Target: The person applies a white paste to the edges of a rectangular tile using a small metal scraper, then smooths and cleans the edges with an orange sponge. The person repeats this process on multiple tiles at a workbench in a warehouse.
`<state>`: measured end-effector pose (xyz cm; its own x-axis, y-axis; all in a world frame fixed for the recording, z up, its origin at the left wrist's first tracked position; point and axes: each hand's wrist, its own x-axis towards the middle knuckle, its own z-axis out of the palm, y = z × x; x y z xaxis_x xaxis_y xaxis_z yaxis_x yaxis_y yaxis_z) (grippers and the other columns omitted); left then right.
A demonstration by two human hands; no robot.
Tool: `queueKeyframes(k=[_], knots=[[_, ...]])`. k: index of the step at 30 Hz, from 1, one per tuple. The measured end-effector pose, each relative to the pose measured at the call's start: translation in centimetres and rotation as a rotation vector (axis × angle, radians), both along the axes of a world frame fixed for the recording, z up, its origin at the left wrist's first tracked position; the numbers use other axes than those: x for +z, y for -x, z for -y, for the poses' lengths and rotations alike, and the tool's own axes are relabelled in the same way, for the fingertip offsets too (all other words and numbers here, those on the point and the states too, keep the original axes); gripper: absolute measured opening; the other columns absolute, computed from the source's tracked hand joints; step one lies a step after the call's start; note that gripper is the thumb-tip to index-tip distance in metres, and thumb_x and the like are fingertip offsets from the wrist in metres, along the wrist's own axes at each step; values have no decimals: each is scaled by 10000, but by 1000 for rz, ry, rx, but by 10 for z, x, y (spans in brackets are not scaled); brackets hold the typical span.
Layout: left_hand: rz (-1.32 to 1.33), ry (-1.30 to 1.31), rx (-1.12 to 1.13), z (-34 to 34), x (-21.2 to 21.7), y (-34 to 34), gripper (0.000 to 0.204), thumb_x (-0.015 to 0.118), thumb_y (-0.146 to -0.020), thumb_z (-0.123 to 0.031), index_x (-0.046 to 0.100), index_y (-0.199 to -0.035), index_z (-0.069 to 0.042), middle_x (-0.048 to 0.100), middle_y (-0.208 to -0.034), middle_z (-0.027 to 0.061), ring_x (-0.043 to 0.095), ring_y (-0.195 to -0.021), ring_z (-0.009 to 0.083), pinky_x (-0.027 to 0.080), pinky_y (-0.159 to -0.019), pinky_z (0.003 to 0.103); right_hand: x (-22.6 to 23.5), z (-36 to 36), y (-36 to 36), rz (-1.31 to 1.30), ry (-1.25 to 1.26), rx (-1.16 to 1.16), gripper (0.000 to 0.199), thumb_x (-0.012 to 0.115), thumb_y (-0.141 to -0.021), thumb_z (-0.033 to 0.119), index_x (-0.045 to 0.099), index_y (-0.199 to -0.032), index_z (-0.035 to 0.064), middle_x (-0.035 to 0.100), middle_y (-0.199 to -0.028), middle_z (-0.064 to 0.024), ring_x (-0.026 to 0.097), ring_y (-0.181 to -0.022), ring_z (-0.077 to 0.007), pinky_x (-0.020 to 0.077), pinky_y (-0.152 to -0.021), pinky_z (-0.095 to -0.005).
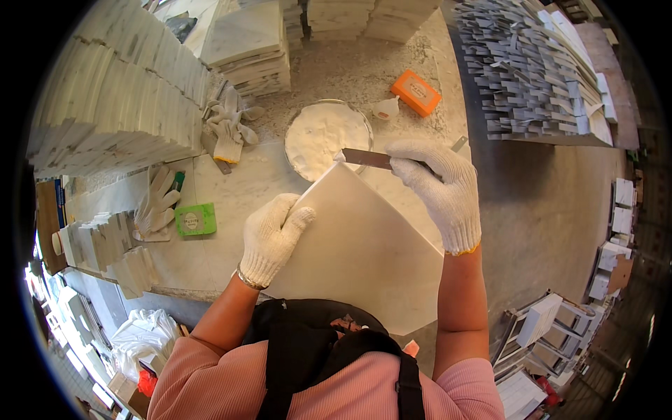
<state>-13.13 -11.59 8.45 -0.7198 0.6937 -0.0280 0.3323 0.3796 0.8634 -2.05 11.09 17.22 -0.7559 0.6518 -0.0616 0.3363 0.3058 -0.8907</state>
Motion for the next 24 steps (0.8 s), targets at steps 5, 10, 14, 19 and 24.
queueKeyframes(k=[5,10,14,19,24], knots=[[9,1,-3,0,0,0,227,696,-929,-325,694,-976,-103,668,-763,117,658,-702,320,510,-638,398,-1,-3,-3,12,-38,14,169,716,-858,30,758,-1017,-8,755,-941,-74,683,-822,-113,533,-748,-252],[14,-3,-1,0,0,0,221,692,-932,-324,693,-970,-106,667,-763,115,657,-700,318,509,-637,399,0,-2,-3,4,-129,31,154,716,-864,17,758,-1011,-1,756,-938,-80,677,-816,-104,530,-745,-246],[76,66,-37,2,6,2,260,691,-953,-267,707,-1063,-32,702,-859,142,682,-757,253,534,-728,333,0,-2,-4,17,-140,25,153,711,-866,1,759,-1011,2,756,-930,-70,674,-814,-103,526,-740,-242],[40,20,-14,0,3,1,224,691,-940,-300,700,-1002,-85,680,-800,122,667,-721,293,519,-668,373,-1,-5,-5,-31,-54,-20,156,709,-869,11,762,-1014,-8,748,-918,-63,669,-801,-104,515,-711,-239],[61,16,-8,0,2,0,227,692,-940,-301,702,-1005,-84,684,-806,122,670,-730,294,521,-673,371,-3,-2,-4,-19,97,-31,195,696,-859,81,758,-1015,-19,731,-902,-81,656,-747,-119,461,-636,-239]])
